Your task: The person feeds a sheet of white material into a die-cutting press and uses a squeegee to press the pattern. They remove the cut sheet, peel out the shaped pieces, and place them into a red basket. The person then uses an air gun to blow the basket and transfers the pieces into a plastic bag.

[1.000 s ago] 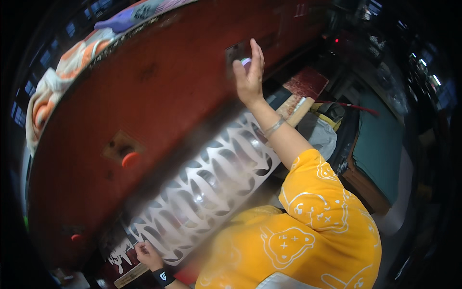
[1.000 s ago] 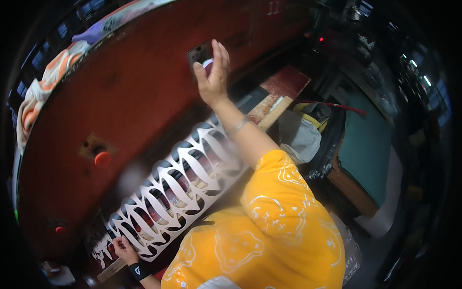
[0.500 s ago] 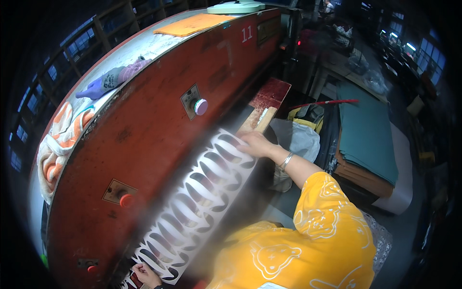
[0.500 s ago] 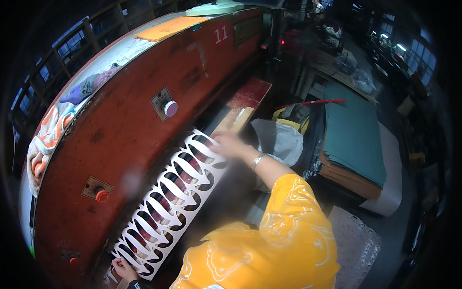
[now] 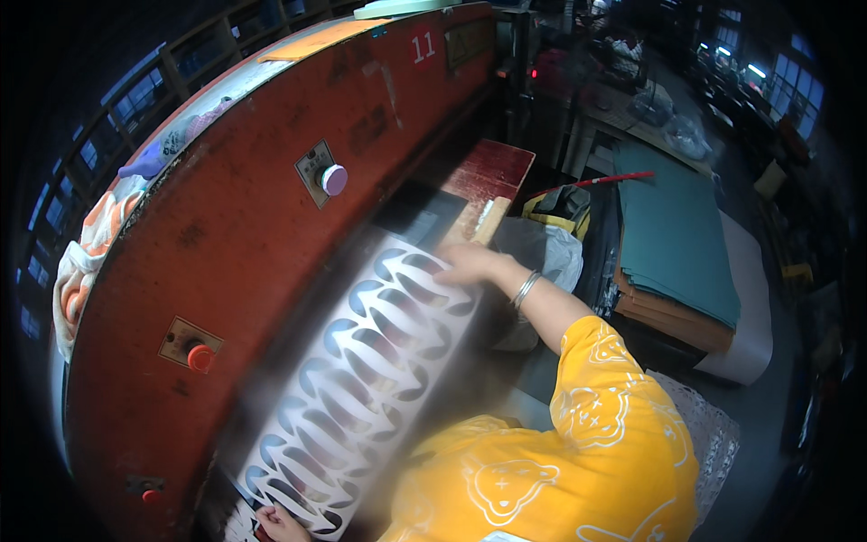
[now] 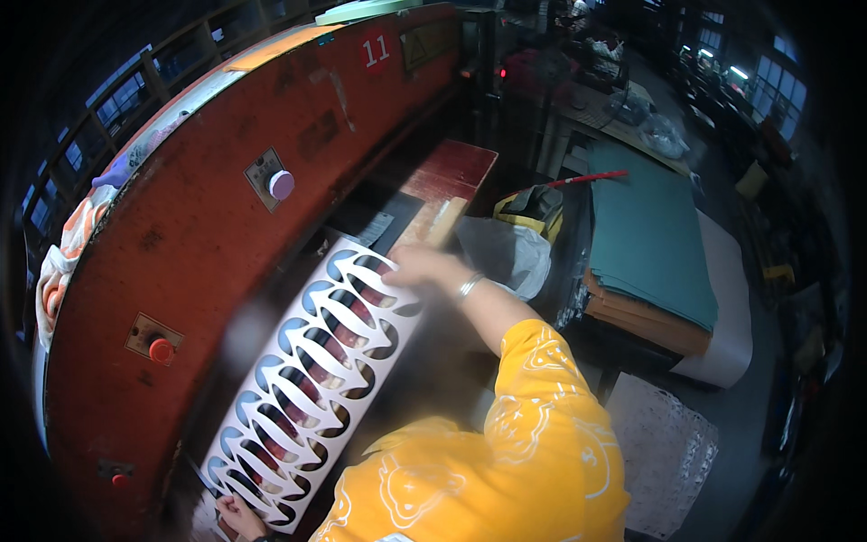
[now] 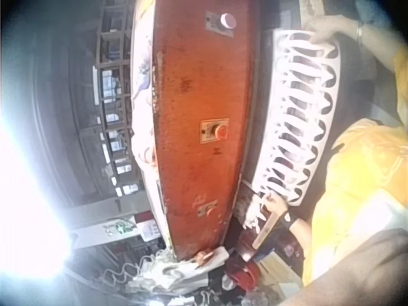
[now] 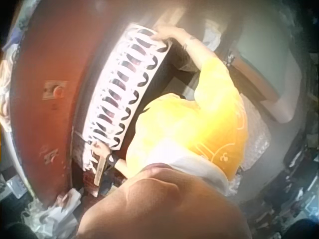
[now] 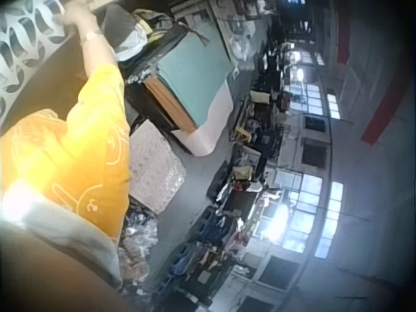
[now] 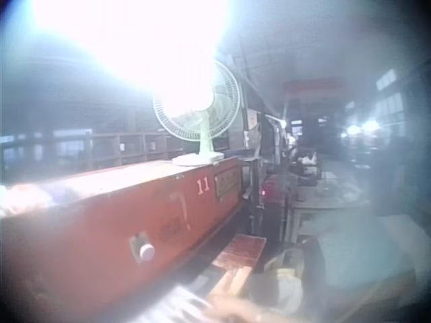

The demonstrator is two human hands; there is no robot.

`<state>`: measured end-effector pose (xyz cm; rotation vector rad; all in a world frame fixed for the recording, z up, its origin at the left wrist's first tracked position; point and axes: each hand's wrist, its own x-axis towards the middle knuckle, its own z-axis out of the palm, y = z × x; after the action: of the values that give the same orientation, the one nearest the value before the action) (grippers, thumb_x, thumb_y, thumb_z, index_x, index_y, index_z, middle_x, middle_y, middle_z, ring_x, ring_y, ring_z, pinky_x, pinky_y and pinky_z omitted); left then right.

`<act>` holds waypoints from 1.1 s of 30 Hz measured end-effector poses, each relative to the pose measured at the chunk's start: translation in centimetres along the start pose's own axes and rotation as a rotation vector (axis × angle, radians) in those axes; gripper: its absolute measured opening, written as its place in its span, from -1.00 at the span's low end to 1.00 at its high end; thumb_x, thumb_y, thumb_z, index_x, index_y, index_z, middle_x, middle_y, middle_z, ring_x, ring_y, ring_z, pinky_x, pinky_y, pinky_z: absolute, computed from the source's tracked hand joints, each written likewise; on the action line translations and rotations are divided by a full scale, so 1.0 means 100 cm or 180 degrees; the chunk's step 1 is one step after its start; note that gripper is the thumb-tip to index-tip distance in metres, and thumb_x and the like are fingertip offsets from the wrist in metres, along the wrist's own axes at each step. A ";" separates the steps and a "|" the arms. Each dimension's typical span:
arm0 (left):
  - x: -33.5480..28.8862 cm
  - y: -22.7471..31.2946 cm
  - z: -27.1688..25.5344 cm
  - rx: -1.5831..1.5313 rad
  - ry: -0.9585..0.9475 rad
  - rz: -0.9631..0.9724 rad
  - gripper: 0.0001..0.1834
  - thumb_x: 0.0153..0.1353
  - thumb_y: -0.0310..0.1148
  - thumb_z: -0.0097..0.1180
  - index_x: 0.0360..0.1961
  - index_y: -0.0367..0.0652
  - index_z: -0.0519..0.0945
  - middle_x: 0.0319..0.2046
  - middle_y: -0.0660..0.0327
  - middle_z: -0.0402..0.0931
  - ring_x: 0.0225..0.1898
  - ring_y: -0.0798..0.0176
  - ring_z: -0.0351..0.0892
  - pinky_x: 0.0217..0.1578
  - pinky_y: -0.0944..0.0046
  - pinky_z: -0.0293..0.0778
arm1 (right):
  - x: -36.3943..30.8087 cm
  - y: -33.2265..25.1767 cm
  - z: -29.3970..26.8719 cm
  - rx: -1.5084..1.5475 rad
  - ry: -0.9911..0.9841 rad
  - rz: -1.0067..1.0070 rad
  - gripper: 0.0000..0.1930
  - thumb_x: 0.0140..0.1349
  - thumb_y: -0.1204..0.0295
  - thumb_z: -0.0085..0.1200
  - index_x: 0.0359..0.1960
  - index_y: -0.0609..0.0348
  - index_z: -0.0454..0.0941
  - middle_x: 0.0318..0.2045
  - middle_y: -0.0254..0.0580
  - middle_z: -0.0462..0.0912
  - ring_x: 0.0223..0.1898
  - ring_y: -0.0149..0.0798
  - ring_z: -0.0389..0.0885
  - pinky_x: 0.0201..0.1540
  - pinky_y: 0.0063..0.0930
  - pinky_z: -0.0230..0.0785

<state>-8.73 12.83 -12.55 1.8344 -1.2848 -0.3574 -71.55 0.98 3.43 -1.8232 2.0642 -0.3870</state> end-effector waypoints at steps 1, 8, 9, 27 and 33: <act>-0.007 -0.004 0.003 -0.0303 0.0006 0.0263 -0.83 0.15 -0.46 0.06 -0.42 -0.25 0.30 -0.56 0.28 0.22 -0.54 0.38 0.20 -0.55 0.35 0.16 | -0.004 0.000 -0.006 0.0040 -0.0176 0.0211 -0.47 0.06 0.10 0.10 -0.06 0.30 0.52 -0.03 0.16 0.53 0.08 -0.04 0.46 0.18 -0.28 0.20; -0.094 0.040 -0.034 0.0055 -0.0494 -0.0285 -0.84 0.16 -0.37 0.09 -0.33 -0.23 0.45 -0.48 0.19 0.41 -0.43 0.27 0.34 -0.38 0.29 0.33 | 0.002 -0.054 0.018 0.0105 0.1152 -0.0503 -0.23 0.04 0.09 0.19 0.27 0.11 0.19 0.25 0.17 0.20 0.29 0.10 0.14 0.31 -0.15 0.02; -0.107 0.052 -0.040 -0.0077 -0.0518 -0.0364 -0.84 0.16 -0.37 0.09 -0.35 -0.23 0.44 -0.49 0.20 0.40 -0.44 0.28 0.32 -0.39 0.30 0.32 | 0.005 -0.062 0.027 -0.0022 0.1087 -0.0618 -0.22 0.03 0.10 0.20 0.27 0.09 0.18 0.26 0.16 0.16 0.30 0.12 0.11 0.32 -0.11 -0.04; -0.205 0.041 -0.062 -0.0855 -0.0090 -0.0954 -0.49 0.22 -0.43 0.07 0.17 -0.24 0.23 -0.21 0.07 0.40 -0.27 0.25 0.42 -0.27 0.29 0.45 | -0.090 0.048 0.006 0.0534 0.1450 0.0583 -0.45 -0.07 0.11 0.21 0.04 -0.07 0.54 0.23 0.04 0.29 0.21 0.08 0.28 0.25 -0.15 0.11; -0.168 0.027 -0.071 -0.1178 -0.0362 -0.0983 -0.34 0.30 -0.40 -0.06 0.29 -0.33 -0.09 0.03 -0.16 0.28 -0.10 0.05 0.45 -0.14 0.09 0.52 | -0.106 0.074 0.018 -0.0905 0.1831 0.0022 -0.55 0.00 0.18 0.12 -0.02 0.01 0.56 0.14 0.09 0.35 0.09 0.12 0.38 0.13 -0.14 0.24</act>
<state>-13.09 30.52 -10.03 1.7061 -0.9296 -0.8204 -76.27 12.48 -0.46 -2.0389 2.6172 -0.7173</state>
